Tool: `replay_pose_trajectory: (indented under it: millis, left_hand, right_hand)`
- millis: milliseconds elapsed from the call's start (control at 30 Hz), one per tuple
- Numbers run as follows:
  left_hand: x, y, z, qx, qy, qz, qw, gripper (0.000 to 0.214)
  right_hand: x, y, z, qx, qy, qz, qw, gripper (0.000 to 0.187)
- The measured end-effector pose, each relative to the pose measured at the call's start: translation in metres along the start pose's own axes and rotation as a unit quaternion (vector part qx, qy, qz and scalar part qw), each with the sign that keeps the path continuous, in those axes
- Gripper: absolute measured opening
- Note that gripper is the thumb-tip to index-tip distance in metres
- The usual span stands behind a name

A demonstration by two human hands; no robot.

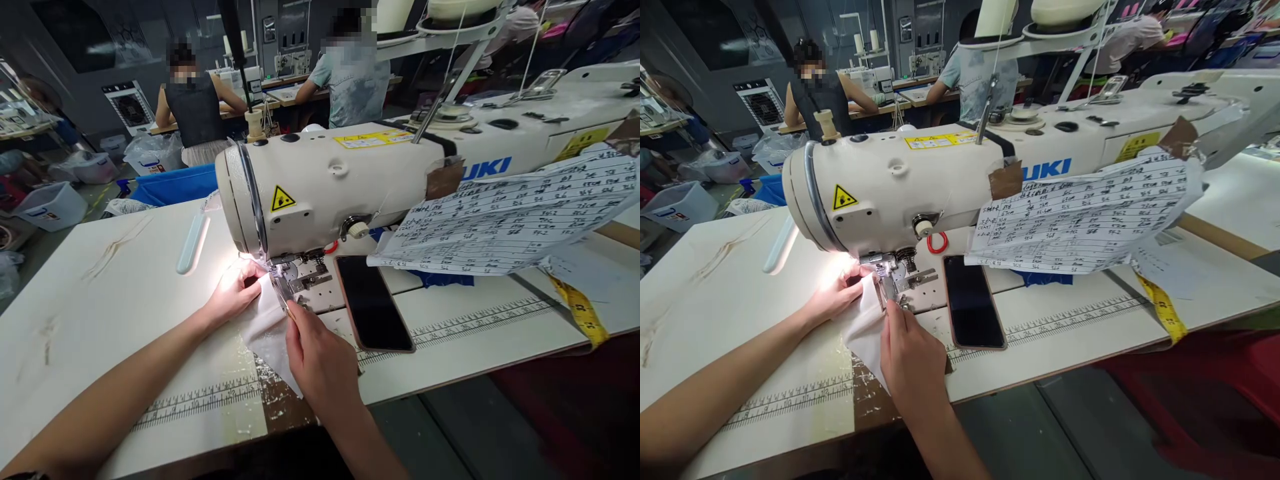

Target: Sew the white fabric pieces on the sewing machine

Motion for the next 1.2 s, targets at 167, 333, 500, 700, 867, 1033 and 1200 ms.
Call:
replay_pose_trajectory:
  millis: [167,333,500,700,867,1033,1200]
  left_hand:
    - [0.001,0.000,-0.004,0.005,-0.002,0.003,1.000,0.018]
    - [-0.001,0.002,-0.014,0.022,-0.065,-0.001,0.998,0.012]
    - [0.000,0.002,-0.018,0.042,-0.138,-0.024,0.989,0.013]
    - [-0.002,0.000,-0.013,0.013,-0.030,-0.009,0.999,0.012]
    - [-0.004,-0.001,-0.011,-0.004,0.002,-0.026,1.000,0.018]
    - [-0.002,0.000,-0.009,0.032,-0.014,-0.031,0.999,0.016]
    - [-0.007,0.003,-0.022,0.163,-0.155,-0.073,0.972,0.020]
  right_hand:
    - [0.003,-0.001,0.000,-0.002,0.028,0.003,1.000,0.034]
    - [0.004,0.000,0.001,0.001,0.032,0.012,0.999,0.033]
    - [0.004,0.000,0.002,-0.003,0.043,0.013,0.999,0.032]
    - [0.003,0.000,0.003,-0.012,0.040,0.001,0.999,0.031]
    - [0.004,0.000,0.001,-0.008,0.045,-0.001,0.999,0.029]
    - [0.004,0.000,0.001,-0.011,0.066,0.002,0.998,0.030]
    - [0.006,-0.001,0.002,-0.011,0.077,0.004,0.997,0.032]
Point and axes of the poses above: each hand's wrist, its own y-axis away from the middle knuckle, its own x-axis out of the palm, z = x × y, the point moved 6 cm from there along -y, towards the middle knuckle, and after that the axes turned 15 degrees about -y, right-handed, at the moved point
